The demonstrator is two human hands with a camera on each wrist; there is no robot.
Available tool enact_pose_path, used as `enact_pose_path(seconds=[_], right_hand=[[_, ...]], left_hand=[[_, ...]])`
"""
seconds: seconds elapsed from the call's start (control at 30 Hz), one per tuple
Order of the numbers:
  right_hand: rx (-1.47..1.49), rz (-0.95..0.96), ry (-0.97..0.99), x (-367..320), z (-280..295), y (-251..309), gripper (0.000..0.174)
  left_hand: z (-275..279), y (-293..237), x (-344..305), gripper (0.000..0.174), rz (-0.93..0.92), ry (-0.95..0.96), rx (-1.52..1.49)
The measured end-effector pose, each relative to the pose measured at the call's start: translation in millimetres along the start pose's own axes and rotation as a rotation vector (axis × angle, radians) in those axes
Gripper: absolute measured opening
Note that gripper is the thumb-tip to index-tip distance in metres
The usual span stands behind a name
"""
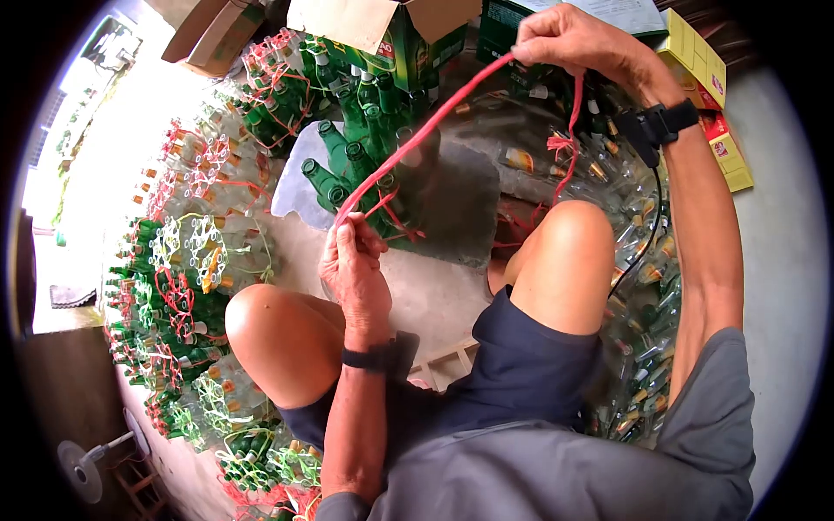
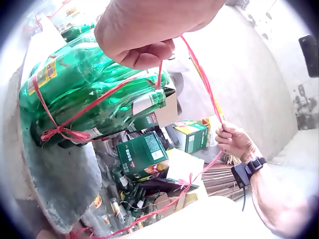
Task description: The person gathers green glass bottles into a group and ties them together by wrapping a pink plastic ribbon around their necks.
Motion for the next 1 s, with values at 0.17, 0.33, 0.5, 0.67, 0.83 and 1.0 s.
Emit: enact_pose_path(seconds=[0.17, 0.33, 0.5, 0.67, 0.83, 1.0], right_hand=[[0.081, 0.065, -0.114, 49.8, -28.8, 33.4, 0.018], [0.209, 0.399, -0.138, 109.5, -70.8, 61.5, 0.021], [0.038, 0.232, -0.062, 168.7, -99.9, 63.9, 0.024], [-0.214, 0.404, -0.138, 208.0, -128.1, 61.5, 0.031], [-0.369, 0.312, -0.147, 226.7, -138.9, 53.4, 0.030], [-0.332, 0.291, -0.048, 249.2, -147.2, 38.4, 0.032]], left_hand=[[1.4, -4.9, 2.3, 0.029, 0.017, -0.064, 0.089], [3.9, -7.2, 9.8, 0.033, 0.017, -0.118, 0.056], [11.2, -3.3, 19.2, 0.032, 0.024, -0.189, 0.070], [12.1, -1.0, 32.8, 0.036, 0.008, -0.265, 0.124], [17.7, 0.9, 44.2, 0.038, 0.116, -0.310, 0.158], [16.0, 0.6, 49.9, 0.039, 0.125, -0.287, 0.187]])
Point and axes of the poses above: each hand's wrist, its own x-axis towards the middle knuckle, its own z-axis out of the back of the hand, y = z × x, the point moved 1 cm from there along x, towards the middle knuckle, and after that the axes turned 9 degrees about -z, right-handed, at the moved point
